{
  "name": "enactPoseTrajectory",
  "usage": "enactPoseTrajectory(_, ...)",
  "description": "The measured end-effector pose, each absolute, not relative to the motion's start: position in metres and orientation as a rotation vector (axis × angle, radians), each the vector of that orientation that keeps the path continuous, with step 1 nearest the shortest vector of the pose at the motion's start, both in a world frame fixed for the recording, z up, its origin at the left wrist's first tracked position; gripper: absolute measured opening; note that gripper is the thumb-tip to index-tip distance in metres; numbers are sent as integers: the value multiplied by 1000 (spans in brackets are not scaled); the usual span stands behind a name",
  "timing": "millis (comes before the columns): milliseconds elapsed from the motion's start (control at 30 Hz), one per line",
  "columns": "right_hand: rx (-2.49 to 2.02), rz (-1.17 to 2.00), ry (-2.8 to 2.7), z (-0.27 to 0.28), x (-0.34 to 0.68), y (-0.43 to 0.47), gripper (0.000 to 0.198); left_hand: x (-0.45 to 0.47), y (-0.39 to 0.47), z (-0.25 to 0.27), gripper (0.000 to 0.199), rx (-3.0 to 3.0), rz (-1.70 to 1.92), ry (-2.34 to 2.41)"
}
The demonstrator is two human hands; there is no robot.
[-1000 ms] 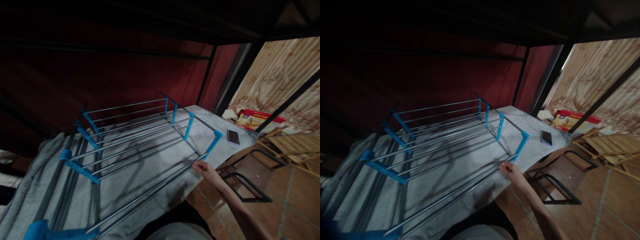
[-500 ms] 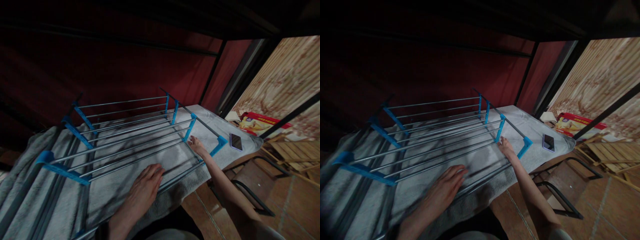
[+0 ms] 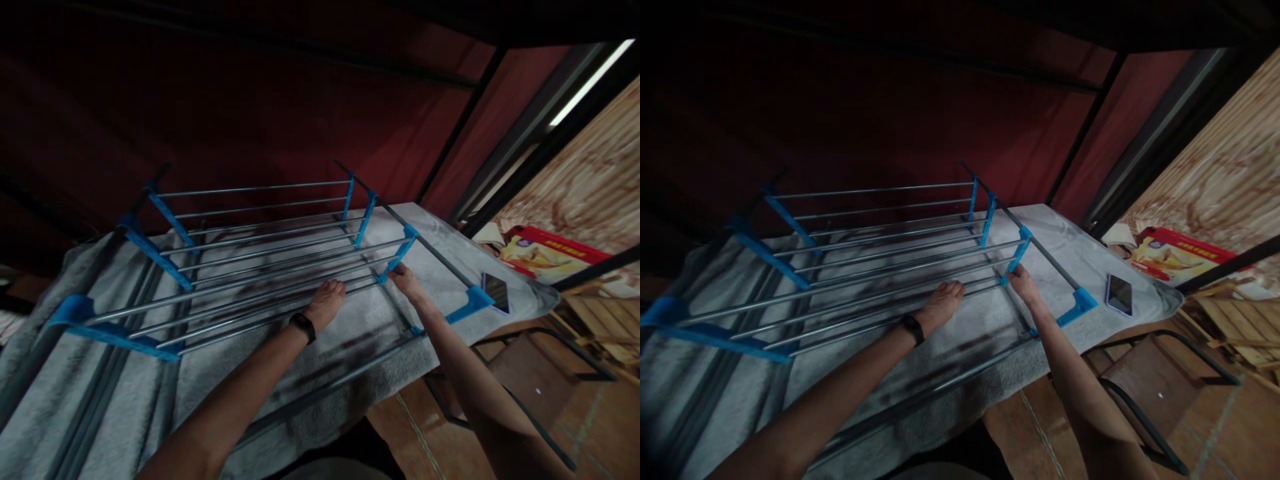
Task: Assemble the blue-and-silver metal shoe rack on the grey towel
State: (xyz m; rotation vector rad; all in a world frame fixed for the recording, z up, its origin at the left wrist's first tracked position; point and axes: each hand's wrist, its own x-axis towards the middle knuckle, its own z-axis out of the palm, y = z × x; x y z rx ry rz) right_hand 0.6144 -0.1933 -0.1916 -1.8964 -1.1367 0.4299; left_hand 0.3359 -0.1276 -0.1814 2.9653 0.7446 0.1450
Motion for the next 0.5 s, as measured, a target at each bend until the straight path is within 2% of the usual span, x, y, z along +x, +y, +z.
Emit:
enactPoseTrajectory(267, -1958, 391, -1093, -179, 605, -201, 31, 357, -114, -205, 51, 2980, 124, 747)
enactPoseTrajectory(500, -2079, 338, -1088, -171, 589, -213, 23, 377, -115, -206, 47, 2979, 53, 625)
